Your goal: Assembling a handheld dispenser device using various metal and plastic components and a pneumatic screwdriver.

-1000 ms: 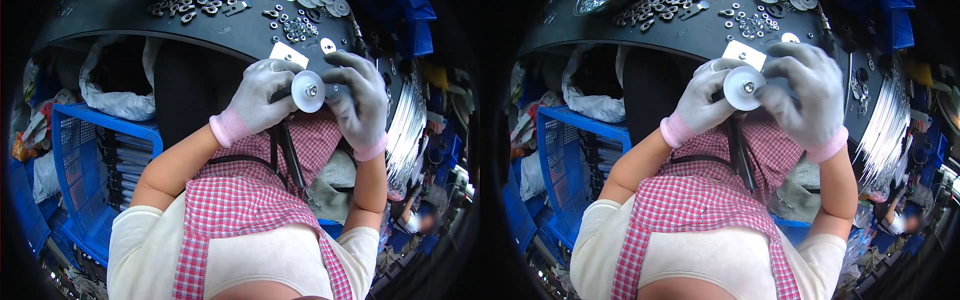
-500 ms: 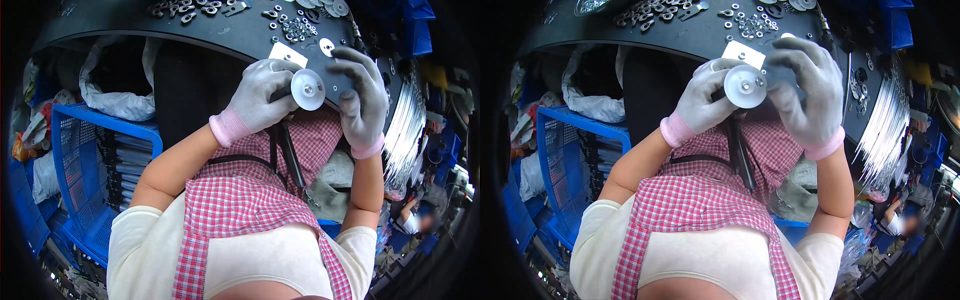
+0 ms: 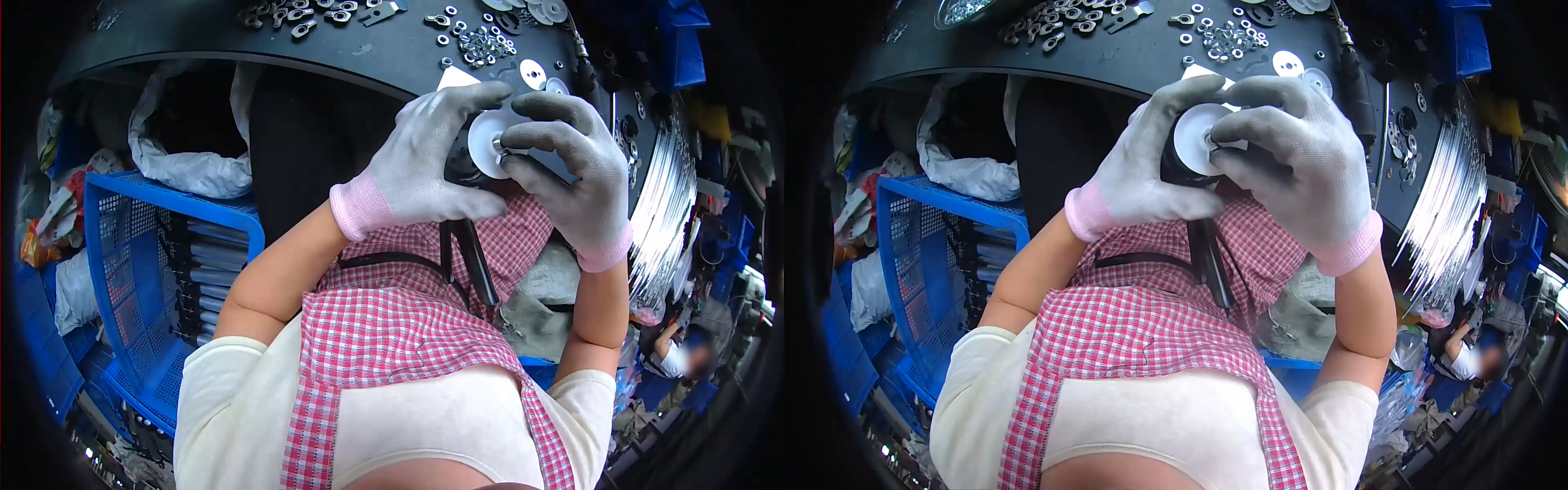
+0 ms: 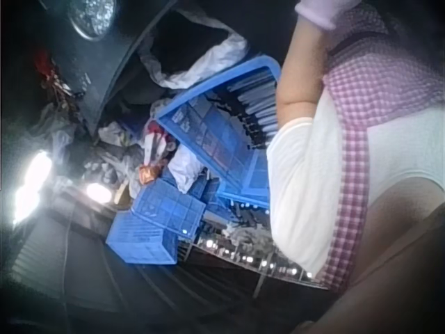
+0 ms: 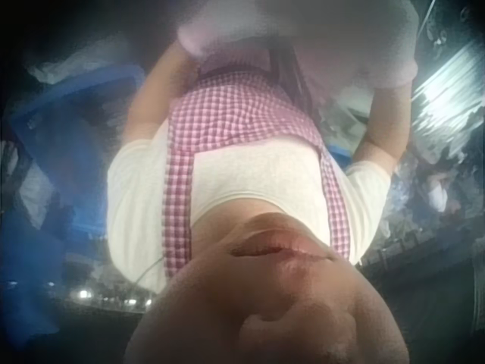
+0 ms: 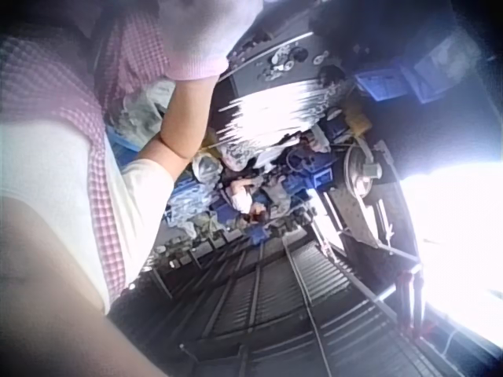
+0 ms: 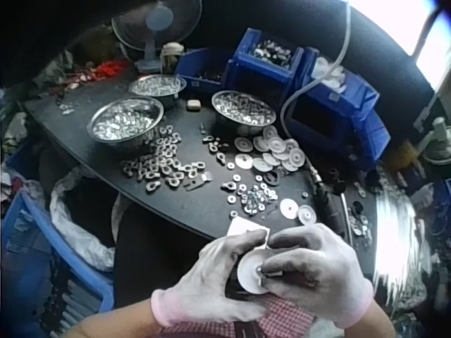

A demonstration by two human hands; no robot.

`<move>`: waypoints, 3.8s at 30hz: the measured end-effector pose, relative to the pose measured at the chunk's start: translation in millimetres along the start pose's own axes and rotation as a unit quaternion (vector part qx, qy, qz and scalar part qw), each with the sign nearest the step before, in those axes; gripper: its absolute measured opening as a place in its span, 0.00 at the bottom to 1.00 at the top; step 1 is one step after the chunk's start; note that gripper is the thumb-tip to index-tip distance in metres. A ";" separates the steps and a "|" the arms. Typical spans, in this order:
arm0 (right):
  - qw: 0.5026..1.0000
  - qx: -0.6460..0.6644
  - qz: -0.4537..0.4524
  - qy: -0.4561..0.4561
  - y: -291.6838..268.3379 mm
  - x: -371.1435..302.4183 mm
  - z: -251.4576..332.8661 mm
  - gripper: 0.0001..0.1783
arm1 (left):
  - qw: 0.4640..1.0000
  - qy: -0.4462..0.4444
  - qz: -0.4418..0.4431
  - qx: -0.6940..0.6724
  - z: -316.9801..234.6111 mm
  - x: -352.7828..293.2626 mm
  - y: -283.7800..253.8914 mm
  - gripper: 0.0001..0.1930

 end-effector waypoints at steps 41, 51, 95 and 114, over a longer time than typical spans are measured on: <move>0.999 -0.013 0.030 0.013 2.9 6.7 -0.8 0.10 | 0.990 -0.097 0.012 -0.102 15.4 3.0 12.8 0.37; 0.998 -0.024 0.040 -0.031 11.6 -0.4 -7.9 0.14 | 0.998 -0.017 0.021 0.049 9.8 -8.3 7.9 0.48; 0.942 -0.187 0.277 0.023 41.3 4.0 7.2 0.32 | 0.988 -0.130 -0.078 -0.023 22.1 -12.2 1.2 0.22; 0.985 -0.018 -0.015 -0.173 -57.2 -30.6 91.2 0.13 | 0.995 -0.072 -0.064 0.010 28.8 -14.3 -117.8 0.17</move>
Point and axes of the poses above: each hand's wrist, its own x-axis towards the middle knuckle, its own y-axis out of the palm, z = x × y, the point moved 10 cm from there along x, towards the middle knuckle, and after that the axes turned 13 degrees about -z, right-handed, at the moved point
